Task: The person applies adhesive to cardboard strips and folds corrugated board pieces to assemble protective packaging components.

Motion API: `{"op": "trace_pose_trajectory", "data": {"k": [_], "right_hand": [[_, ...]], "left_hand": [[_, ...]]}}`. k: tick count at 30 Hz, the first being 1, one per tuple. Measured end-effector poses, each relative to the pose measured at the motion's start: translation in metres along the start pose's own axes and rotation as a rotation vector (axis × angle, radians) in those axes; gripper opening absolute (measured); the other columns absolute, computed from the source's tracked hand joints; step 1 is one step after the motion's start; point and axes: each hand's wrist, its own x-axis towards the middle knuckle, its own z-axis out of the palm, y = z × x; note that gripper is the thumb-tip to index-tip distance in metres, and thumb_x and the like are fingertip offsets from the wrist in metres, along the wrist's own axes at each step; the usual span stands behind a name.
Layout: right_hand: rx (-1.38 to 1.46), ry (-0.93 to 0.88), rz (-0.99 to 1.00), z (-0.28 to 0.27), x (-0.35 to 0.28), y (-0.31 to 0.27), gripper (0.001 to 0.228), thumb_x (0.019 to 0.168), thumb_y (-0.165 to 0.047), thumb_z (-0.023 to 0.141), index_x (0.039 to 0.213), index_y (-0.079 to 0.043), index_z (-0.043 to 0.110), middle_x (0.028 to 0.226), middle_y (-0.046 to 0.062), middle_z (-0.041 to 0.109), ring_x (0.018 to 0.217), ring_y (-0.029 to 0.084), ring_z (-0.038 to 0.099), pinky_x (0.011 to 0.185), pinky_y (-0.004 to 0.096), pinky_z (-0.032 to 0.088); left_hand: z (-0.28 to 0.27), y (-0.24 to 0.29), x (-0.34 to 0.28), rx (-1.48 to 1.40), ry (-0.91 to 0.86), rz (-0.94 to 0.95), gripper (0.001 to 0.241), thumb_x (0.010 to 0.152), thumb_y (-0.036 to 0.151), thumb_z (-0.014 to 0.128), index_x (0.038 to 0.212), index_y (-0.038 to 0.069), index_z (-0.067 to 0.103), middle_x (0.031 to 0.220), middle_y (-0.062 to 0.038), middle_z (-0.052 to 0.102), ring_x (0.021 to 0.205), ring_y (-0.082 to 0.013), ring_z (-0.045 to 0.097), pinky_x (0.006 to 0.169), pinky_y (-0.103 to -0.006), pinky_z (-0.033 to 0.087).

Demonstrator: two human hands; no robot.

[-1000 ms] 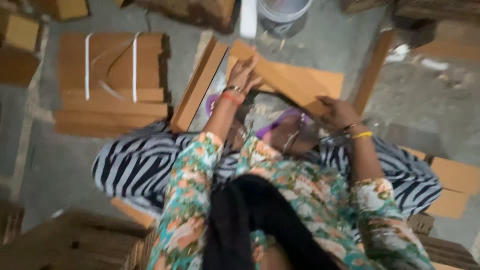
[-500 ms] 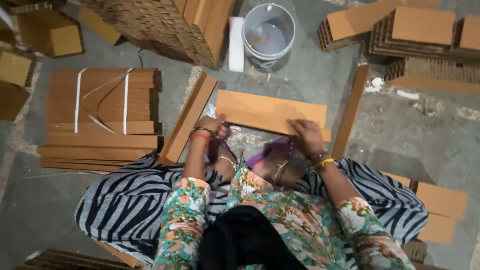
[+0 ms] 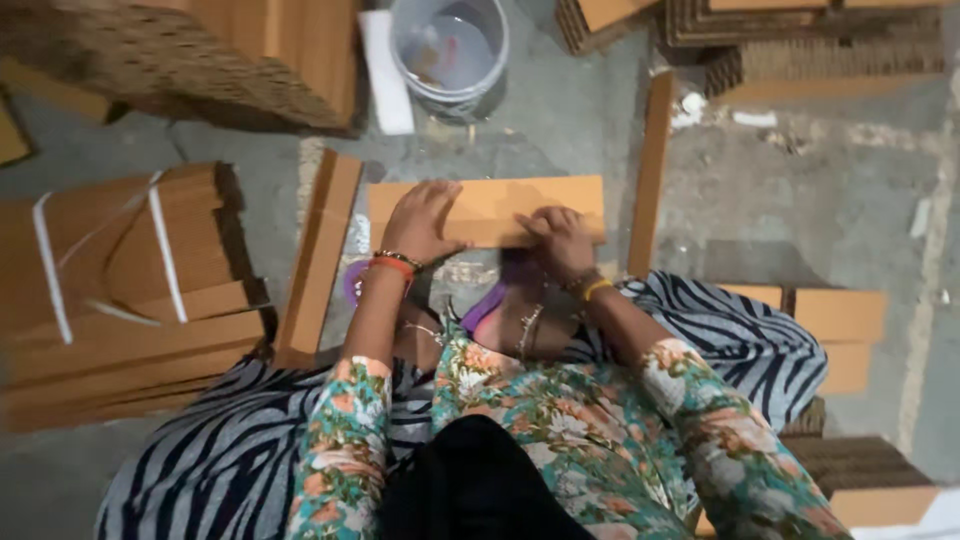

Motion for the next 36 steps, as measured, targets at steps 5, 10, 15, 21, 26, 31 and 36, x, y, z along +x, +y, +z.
{"op": "trace_pose_trajectory", "data": {"k": [5, 10, 15, 21, 26, 31, 36], "right_hand": [[-0.031, -0.054, 0.011, -0.007, 0.000, 0.001, 0.058, 0.082, -0.017, 0.069, 0.139, -0.028, 0.068, 0.128, 0.004, 0.061, 0.124, 0.030, 0.055, 0.109, 0.048, 0.041], [-0.118, -0.124, -0.146, -0.028, 0.031, 0.004, 0.056, 0.071, -0.035, 0.077, 0.123, -0.020, 0.067, 0.152, 0.018, 0.045, 0.142, 0.041, 0.037, 0.118, 0.056, 0.028], [-0.025, -0.162, -0.233, -0.025, 0.062, 0.005, 0.093, 0.067, -0.055, 0.079, 0.143, -0.010, 0.051, 0.147, 0.027, 0.042, 0.138, 0.046, 0.037, 0.115, 0.062, 0.024], [-0.039, -0.317, -0.090, -0.026, 0.067, 0.011, 0.112, 0.067, -0.058, 0.080, 0.157, -0.010, 0.032, 0.144, 0.020, 0.047, 0.131, 0.043, 0.045, 0.113, 0.055, 0.031], [-0.035, -0.344, -0.099, -0.029, 0.075, 0.014, 0.115, 0.065, -0.058, 0.083, 0.156, -0.010, 0.032, 0.143, 0.021, 0.048, 0.132, 0.043, 0.044, 0.113, 0.057, 0.029], [-0.011, -0.330, -0.118, -0.030, 0.068, 0.010, 0.109, 0.069, -0.057, 0.084, 0.152, -0.007, 0.034, 0.145, 0.023, 0.047, 0.133, 0.044, 0.042, 0.114, 0.057, 0.026], [0.419, -0.028, -0.150, 0.007, 0.060, 0.067, 0.070, 0.079, -0.044, 0.078, 0.134, -0.005, 0.060, 0.139, 0.020, 0.057, 0.132, 0.040, 0.050, 0.112, 0.052, 0.038]], "left_hand": [[0.024, 0.005, 0.024, 0.338, -0.271, -0.092, 0.135, 0.045, 0.059, 0.094, 0.154, 0.011, 0.029, 0.162, -0.019, 0.028, 0.148, -0.0397, 0.022, 0.116, -0.0626, 0.014], [0.039, 0.003, 0.023, 0.457, -0.209, -0.067, 0.116, 0.061, 0.049, 0.086, 0.156, 0.011, 0.032, 0.155, -0.017, 0.036, 0.148, -0.0380, 0.028, 0.116, -0.0686, 0.014], [0.046, 0.004, 0.019, 0.434, -0.136, -0.054, 0.109, 0.062, 0.047, 0.084, 0.152, 0.008, 0.036, 0.144, -0.018, 0.044, 0.142, -0.0361, 0.037, 0.117, -0.0692, 0.017], [0.041, -0.003, 0.024, 0.257, -0.067, 0.011, 0.114, 0.058, 0.058, 0.086, 0.147, 0.004, 0.041, 0.140, -0.023, 0.047, 0.134, -0.0415, 0.041, 0.117, -0.0615, 0.024], [0.041, -0.007, 0.030, 0.282, -0.081, 0.014, 0.115, 0.057, 0.061, 0.085, 0.147, 0.003, 0.042, 0.137, -0.022, 0.048, 0.131, -0.0415, 0.043, 0.113, -0.0618, 0.027], [0.041, -0.002, 0.028, 0.321, -0.094, -0.004, 0.111, 0.063, 0.068, 0.081, 0.146, 0.005, 0.043, 0.134, -0.019, 0.050, 0.125, -0.0407, 0.045, 0.108, -0.0622, 0.030], [0.043, 0.004, 0.023, 0.355, -0.035, 0.022, 0.107, 0.061, 0.069, 0.077, 0.142, 0.005, 0.049, 0.136, -0.015, 0.053, 0.128, -0.0364, 0.047, 0.110, -0.0581, 0.032]]}}
